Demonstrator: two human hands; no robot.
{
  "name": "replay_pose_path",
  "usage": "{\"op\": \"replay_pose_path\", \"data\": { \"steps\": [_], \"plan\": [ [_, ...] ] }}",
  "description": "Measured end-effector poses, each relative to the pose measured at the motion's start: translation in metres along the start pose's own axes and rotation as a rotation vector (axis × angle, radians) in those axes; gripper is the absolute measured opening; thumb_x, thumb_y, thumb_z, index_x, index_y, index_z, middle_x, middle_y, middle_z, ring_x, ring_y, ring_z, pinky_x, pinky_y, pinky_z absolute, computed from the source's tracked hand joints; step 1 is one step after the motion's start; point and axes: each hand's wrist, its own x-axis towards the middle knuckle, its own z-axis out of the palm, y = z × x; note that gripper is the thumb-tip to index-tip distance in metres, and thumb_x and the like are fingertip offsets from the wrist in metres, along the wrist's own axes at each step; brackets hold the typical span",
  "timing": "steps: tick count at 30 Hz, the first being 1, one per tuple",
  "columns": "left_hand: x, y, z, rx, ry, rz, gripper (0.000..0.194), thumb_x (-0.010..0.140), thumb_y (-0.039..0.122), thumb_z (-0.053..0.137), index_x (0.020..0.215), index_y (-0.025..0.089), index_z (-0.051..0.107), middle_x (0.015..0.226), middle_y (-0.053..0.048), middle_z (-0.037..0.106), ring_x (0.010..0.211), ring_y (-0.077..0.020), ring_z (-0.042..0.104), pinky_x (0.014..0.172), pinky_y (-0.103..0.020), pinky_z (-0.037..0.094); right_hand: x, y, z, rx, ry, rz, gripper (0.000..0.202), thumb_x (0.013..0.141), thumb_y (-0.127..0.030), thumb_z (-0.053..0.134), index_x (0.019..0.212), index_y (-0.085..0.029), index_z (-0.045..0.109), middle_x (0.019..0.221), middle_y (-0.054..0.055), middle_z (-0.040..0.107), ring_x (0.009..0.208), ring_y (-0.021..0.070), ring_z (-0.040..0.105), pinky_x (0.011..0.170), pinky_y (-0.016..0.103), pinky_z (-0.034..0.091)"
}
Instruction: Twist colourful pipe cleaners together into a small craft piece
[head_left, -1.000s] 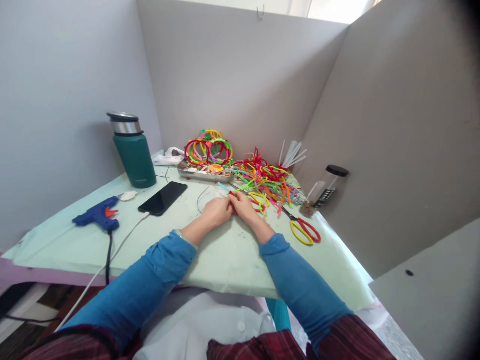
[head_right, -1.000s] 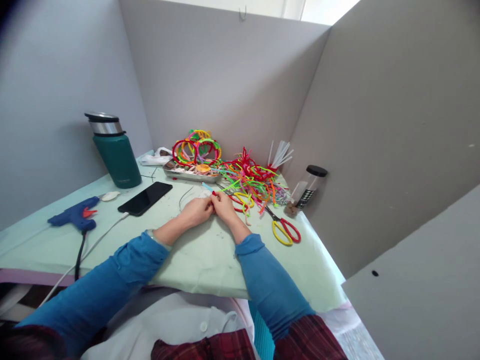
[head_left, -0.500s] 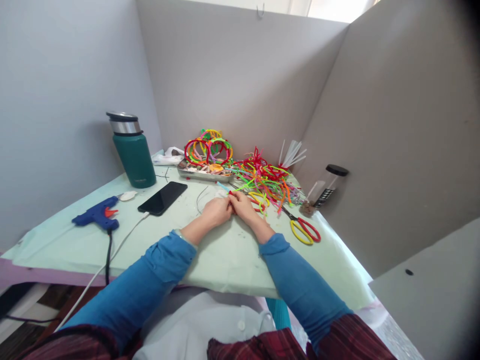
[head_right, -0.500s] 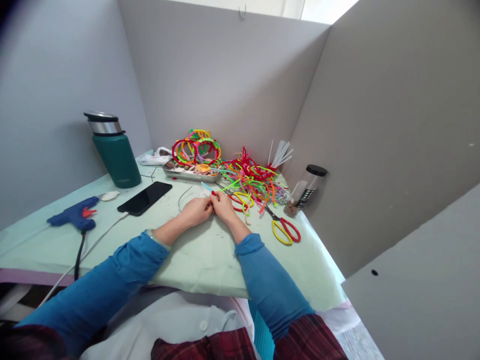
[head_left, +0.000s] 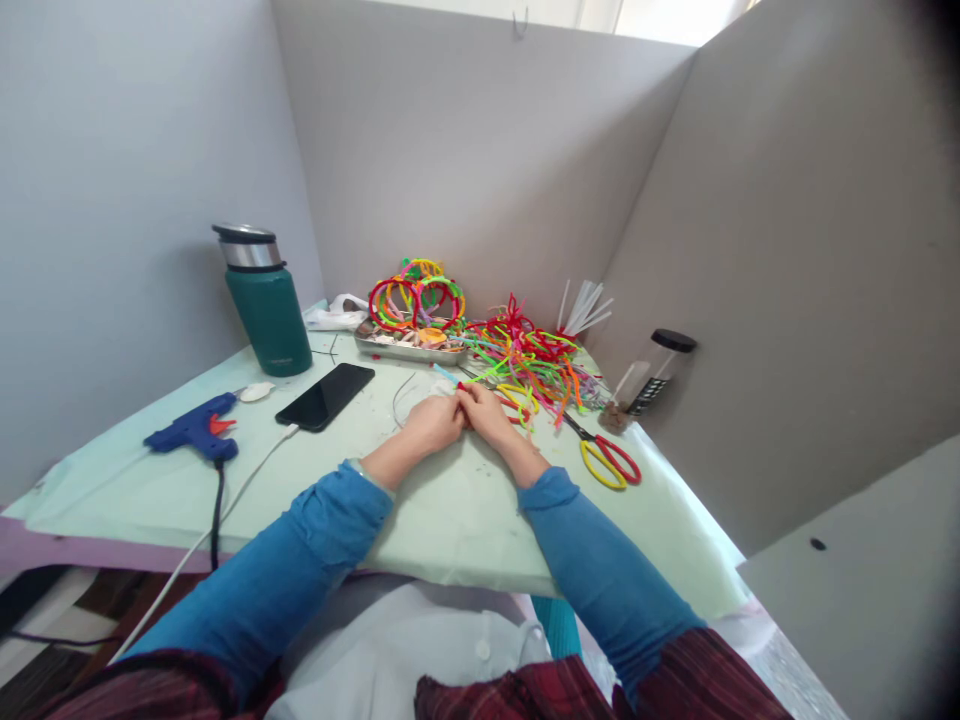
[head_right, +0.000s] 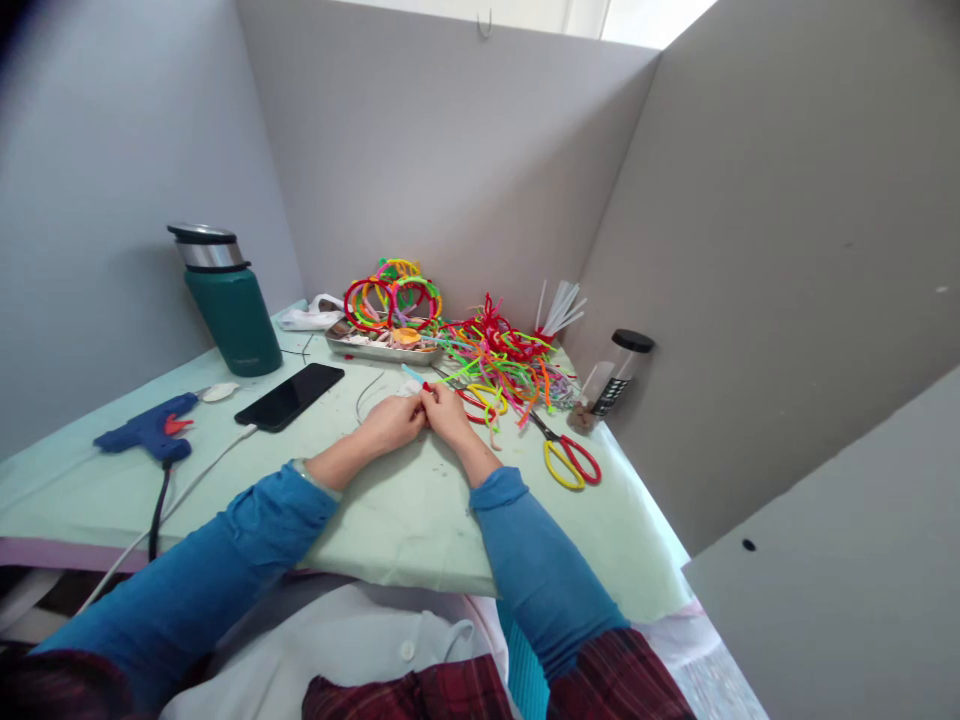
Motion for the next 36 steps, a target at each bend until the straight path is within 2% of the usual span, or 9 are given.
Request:
{"op": "replay_pose_path", "data": {
  "steps": [7,16,30,36],
  "plan": [
    [0.000,0.000,0.000,-0.006,0.001,-0.009,0.031,0.086,0.029,0.034,0.099,0.019,0.059,0.094,-0.010,0.067,0.087,-0.0208,0.062,0.074,-0.030,0.045,0.001,0.004,0.001,0.037,0.011,0.021,0.018,0.078,-0.029,0.048,0.081,-0.016,0.061,0.071,0.000,0.060,0.064,0.0128,0.054,0.059,0.023,0.041],
    [0.000,0.000,-0.002,-0.032,0.021,-0.025,0.033,0.085,0.031,0.033,0.097,0.019,0.062,0.090,-0.009,0.067,0.083,-0.0206,0.062,0.070,-0.029,0.044,-0.002,-0.001,0.001,0.209,-0.038,0.092,0.017,0.078,-0.032,0.049,0.082,-0.017,0.056,0.058,-0.003,0.053,0.044,0.0095,0.046,0.042,0.021,0.036],
    [-0.002,0.001,-0.005,-0.005,0.049,-0.032,0.035,0.084,0.034,0.034,0.095,0.021,0.064,0.087,-0.008,0.067,0.080,-0.0210,0.061,0.069,-0.029,0.043,-0.005,-0.008,-0.001,0.311,-0.037,0.108,0.014,0.080,-0.031,0.049,0.078,-0.018,0.052,0.047,-0.007,0.046,0.037,0.0085,0.041,0.037,0.020,0.032],
    [-0.002,0.002,-0.003,-0.007,0.028,-0.033,0.035,0.085,0.034,0.033,0.096,0.019,0.063,0.089,-0.010,0.067,0.082,-0.0213,0.062,0.071,-0.029,0.044,-0.003,-0.005,0.000,0.286,-0.030,0.098,0.015,0.079,-0.032,0.051,0.079,-0.017,0.053,0.052,-0.006,0.049,0.040,0.0084,0.043,0.040,0.021,0.034]
  ]
}}
